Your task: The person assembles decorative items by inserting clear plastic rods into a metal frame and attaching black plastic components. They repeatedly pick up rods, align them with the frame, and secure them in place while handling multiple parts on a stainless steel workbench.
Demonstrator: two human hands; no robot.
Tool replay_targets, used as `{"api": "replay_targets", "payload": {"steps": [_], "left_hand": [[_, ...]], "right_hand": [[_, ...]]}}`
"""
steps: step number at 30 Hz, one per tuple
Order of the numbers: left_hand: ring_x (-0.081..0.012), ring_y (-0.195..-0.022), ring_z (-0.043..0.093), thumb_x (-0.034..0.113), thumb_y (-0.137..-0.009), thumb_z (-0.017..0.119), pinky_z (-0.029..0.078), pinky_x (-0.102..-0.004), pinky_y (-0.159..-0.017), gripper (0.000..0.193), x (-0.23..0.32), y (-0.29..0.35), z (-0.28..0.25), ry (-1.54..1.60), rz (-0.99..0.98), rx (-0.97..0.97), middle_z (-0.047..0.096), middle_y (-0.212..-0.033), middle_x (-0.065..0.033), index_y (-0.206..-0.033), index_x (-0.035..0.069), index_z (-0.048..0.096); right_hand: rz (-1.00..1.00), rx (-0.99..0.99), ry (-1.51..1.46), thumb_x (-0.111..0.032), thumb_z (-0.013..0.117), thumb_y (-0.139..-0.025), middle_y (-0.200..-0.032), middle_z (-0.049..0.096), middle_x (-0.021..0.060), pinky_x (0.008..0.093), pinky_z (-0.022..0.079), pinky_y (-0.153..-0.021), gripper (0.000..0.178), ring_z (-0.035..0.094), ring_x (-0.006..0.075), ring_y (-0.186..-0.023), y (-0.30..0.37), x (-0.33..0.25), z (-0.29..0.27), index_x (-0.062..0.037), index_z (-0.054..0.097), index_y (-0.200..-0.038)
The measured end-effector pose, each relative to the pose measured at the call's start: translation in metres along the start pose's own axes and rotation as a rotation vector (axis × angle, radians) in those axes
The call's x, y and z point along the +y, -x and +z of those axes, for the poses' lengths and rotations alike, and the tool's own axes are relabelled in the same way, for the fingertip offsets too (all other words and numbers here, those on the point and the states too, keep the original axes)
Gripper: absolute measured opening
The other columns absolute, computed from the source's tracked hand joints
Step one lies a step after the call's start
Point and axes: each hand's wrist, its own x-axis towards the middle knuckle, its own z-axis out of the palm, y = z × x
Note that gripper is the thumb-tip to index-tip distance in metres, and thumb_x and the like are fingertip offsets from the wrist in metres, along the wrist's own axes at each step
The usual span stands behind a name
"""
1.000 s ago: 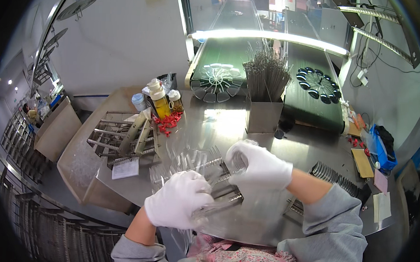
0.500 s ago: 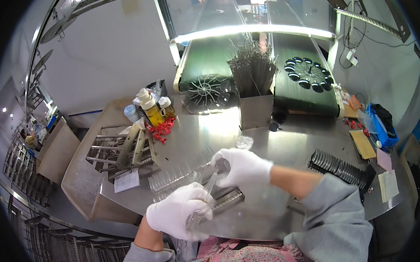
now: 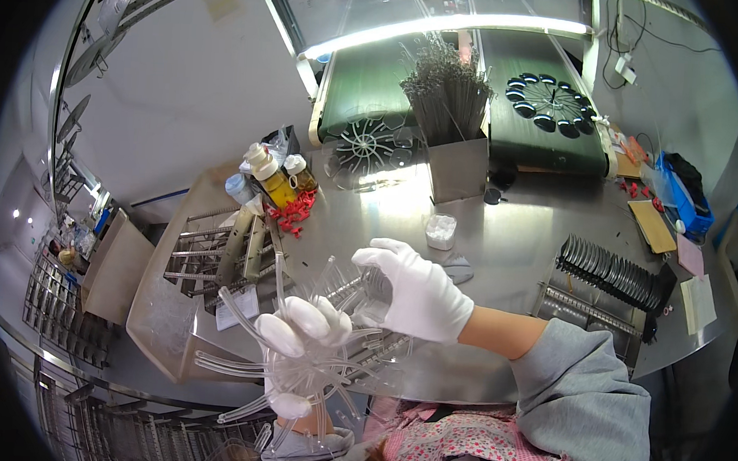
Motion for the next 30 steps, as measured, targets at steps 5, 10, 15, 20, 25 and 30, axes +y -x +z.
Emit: {"api": "replay_targets", "payload": {"steps": [5,10,15,20,25,30], "left_hand": [[-0.0316,-0.099,0.06,0.018,-0.063,0.091,0.049,-0.0445,-0.086,0.054,0.015,-0.027,0.009,-0.489,-0.159,-0.318,0.061,-0.121,-0.0137,-0.109,0.009,0.064],[-0.0315,-0.098,0.064,0.021,-0.063,0.092,0.053,-0.0407,-0.085,0.047,0.024,-0.04,0.014,-0.728,-0.544,-0.614,0.065,-0.115,-0.0121,-0.102,0.01,0.068],[-0.0334,-0.103,0.063,0.026,-0.058,0.097,0.053,-0.0465,-0.087,0.056,0.022,-0.046,0.011,-0.597,-0.245,-0.205,0.063,-0.119,-0.0179,-0.104,0.011,0.069],[-0.0309,-0.091,0.063,0.019,-0.052,0.095,0.052,-0.0433,-0.076,0.059,0.025,-0.072,0.007,-0.586,0.103,-0.344,0.064,-0.114,-0.0202,-0.103,0.008,0.068],[-0.021,-0.06,0.056,0.012,-0.055,0.091,0.047,-0.0328,-0.052,0.047,0.027,-0.096,0.026,-0.417,0.311,-0.31,0.066,-0.101,-0.0196,-0.095,0.007,0.068],[-0.0173,-0.062,0.053,0.01,-0.061,0.093,0.041,-0.0305,-0.051,0.039,0.042,-0.108,0.038,-0.455,0.347,-0.382,0.062,-0.093,-0.0108,-0.091,0.011,0.068]], "right_hand": [[0.091,-0.168,0.122,-0.026,0.082,-0.077,-0.123,0.057,0.0216,0.0446,0.054,-0.092,0.056,0.064,0.0392,-0.107,-0.008,0.009,-0.01,-0.0076,0.058,-0.124],[0.078,-0.39,0.121,-0.031,0.079,-0.079,-0.113,0.061,0.0224,0.0452,0.055,-0.087,0.053,0.066,0.0409,-0.098,-0.015,0.015,-0.028,-0.0054,0.059,-0.121],[-0.043,-0.097,0.226,-0.031,0.08,-0.078,-0.114,0.062,0.0207,0.0457,0.055,-0.085,0.059,0.066,0.0398,-0.099,-0.038,0.0,-0.042,-0.0063,0.057,-0.127],[-0.156,-0.015,0.305,-0.027,0.082,-0.076,-0.124,0.061,0.0205,0.0469,0.056,-0.086,0.064,0.066,0.0403,-0.103,-0.068,-0.036,-0.074,-0.0087,0.055,-0.132],[-0.218,0.07,0.376,-0.021,0.085,-0.072,-0.132,0.057,0.0157,0.0448,0.055,-0.091,0.066,0.064,0.0372,-0.109,-0.075,-0.083,-0.101,-0.0098,0.057,-0.131],[-0.246,0.166,0.388,-0.016,0.087,-0.068,-0.132,0.058,0.0151,0.0432,0.052,-0.096,0.071,0.061,0.0351,-0.114,-0.072,-0.11,-0.111,-0.0088,0.056,-0.132]]}}
